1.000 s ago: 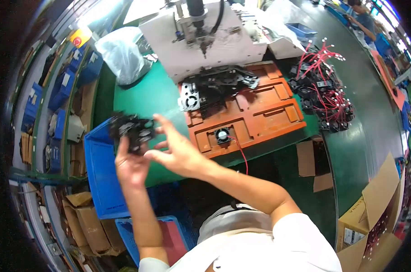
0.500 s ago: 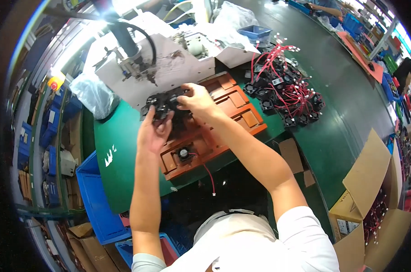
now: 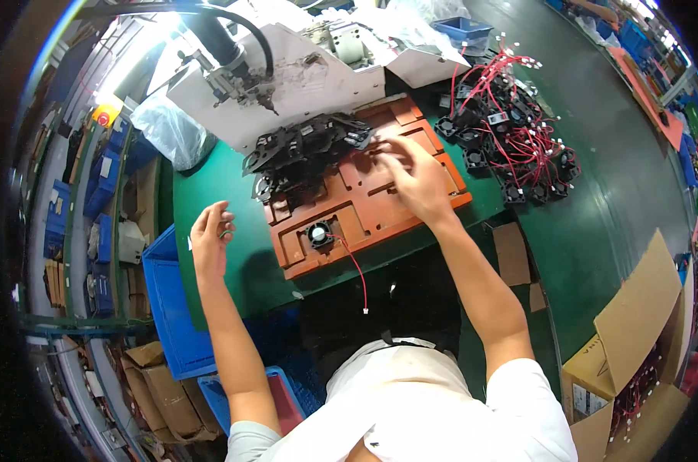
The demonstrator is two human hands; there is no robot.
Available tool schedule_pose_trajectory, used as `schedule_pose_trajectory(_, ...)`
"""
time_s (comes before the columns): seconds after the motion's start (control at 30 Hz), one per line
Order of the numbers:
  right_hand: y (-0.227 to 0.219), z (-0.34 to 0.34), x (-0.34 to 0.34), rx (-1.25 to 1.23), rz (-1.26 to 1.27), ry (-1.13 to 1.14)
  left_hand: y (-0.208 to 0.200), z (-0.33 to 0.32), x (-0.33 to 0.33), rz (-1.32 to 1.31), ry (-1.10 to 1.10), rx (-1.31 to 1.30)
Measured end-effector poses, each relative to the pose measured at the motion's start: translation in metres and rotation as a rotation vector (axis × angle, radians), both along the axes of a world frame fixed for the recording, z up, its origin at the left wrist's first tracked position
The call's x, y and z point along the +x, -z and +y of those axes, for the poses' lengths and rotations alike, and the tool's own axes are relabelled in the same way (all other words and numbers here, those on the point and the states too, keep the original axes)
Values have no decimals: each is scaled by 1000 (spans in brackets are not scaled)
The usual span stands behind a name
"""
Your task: The recorder is assembling small electronic units at a workbench, using an electric screwdriver to fasten components, and then organizing and packing finished parts into cardboard boxes.
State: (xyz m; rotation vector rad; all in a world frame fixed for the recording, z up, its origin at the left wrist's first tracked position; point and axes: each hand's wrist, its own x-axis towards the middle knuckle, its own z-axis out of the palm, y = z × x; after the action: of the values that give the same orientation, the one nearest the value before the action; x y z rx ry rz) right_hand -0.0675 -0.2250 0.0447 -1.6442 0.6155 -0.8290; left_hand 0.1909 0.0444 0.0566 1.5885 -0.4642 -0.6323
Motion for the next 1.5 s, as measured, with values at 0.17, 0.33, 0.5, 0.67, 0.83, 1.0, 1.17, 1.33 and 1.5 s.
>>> schedule_pose_trajectory(0.17,41,11,-26,-88,-18,129,76,43,19,-296,-556,-40)
schedule_pose_trajectory(0.33,38,17,-17,-341,155,201,85,34,10,-657,-409,170)
schedule_pose_trajectory(0.5,43,25,-7,-569,213,214,84,46,8,-660,-431,206)
schedule_pose_trajectory(0.67,45,18,-17,-351,228,209,65,34,-2,-660,-365,181)
schedule_pose_trajectory(0.83,13,63,12,-314,159,229,68,52,-7,-727,-320,155)
schedule_pose_trajectory(1.0,-12,173,69,-369,43,-196,70,67,-15,-719,-276,93)
schedule_pose_trajectory(1.17,2,250,117,-507,103,-765,66,101,-8,-510,-260,-36)
schedule_pose_trajectory(1.33,30,281,141,-659,200,-875,65,199,36,-410,-790,-171)
schedule_pose_trajectory(1.5,24,336,203,-1103,527,-944,176,347,157,-294,-1244,296)
